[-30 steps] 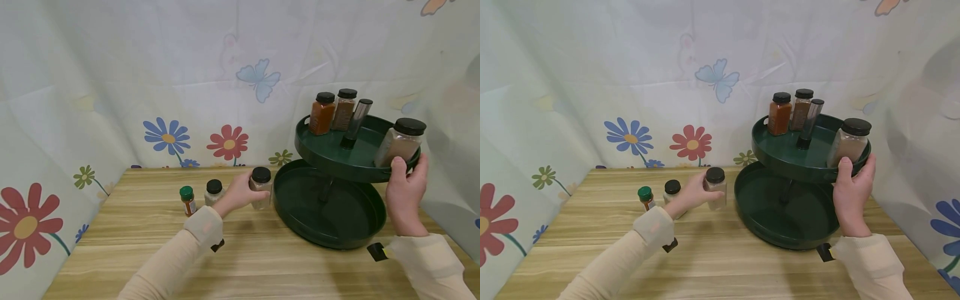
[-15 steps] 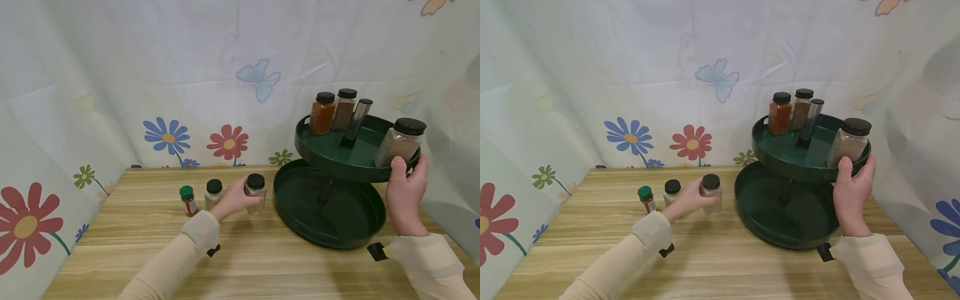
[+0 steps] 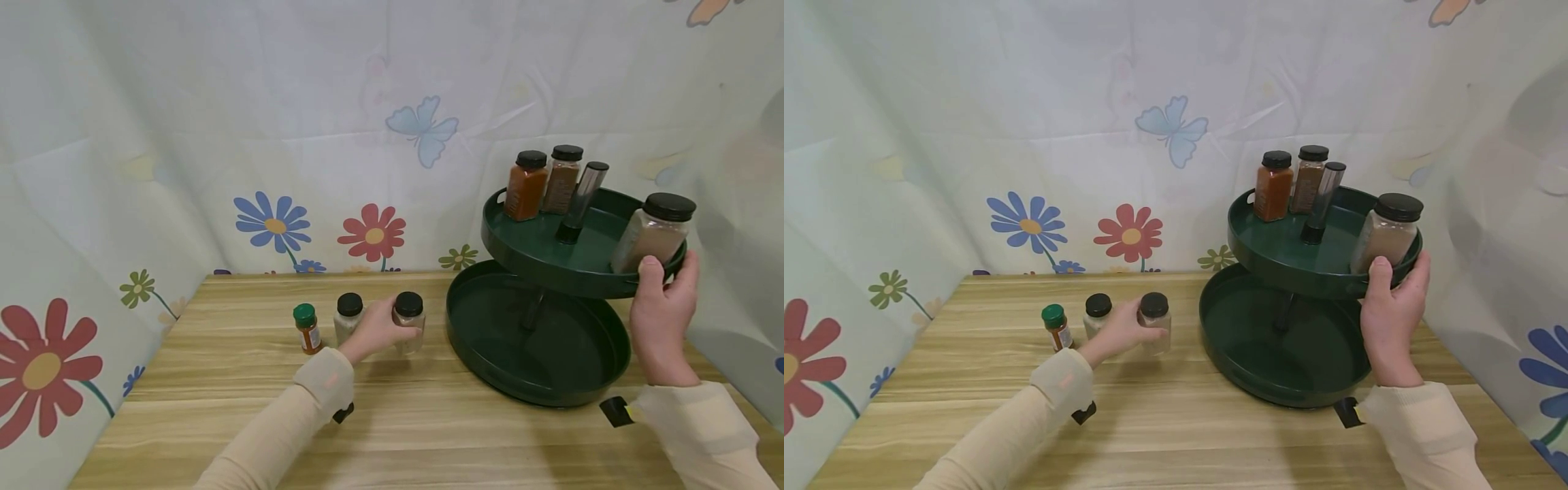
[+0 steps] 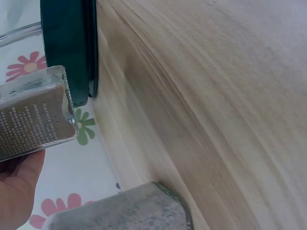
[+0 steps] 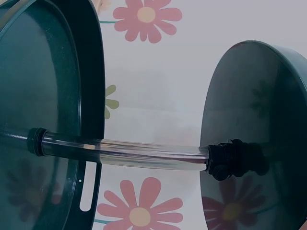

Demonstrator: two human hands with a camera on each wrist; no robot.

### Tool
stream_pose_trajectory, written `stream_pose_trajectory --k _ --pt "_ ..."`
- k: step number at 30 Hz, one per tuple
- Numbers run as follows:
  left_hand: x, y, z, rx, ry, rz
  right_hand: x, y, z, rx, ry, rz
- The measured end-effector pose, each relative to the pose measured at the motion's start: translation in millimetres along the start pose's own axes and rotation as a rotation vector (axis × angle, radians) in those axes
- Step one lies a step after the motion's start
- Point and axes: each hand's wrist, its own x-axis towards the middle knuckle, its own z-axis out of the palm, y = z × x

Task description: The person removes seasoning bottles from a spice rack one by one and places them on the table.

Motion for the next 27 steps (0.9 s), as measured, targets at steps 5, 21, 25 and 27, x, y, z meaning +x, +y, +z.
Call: stream_pose_trajectory --k 5,21,25,27 --pt "-0.7 -4.9 0.5 0.022 0.005 -0.013 0.2 0.7 0.0 0.0 -0.001 0.002" --pt "-2.1 -19.3 4.6 0.039 0.018 -0.015 0.0 1.4 0.0 0.016 -0.003 0.014" --pt "-2.2 -22.0 5.4 0.021 0.02 -0.023 0.0 0.8 0.1 0.008 0.001 0.016" --pt "-1.7 -23.4 5.9 0.014 0.021 -0.031 -0.2 0.6 -0.1 0.004 0.0 0.017"
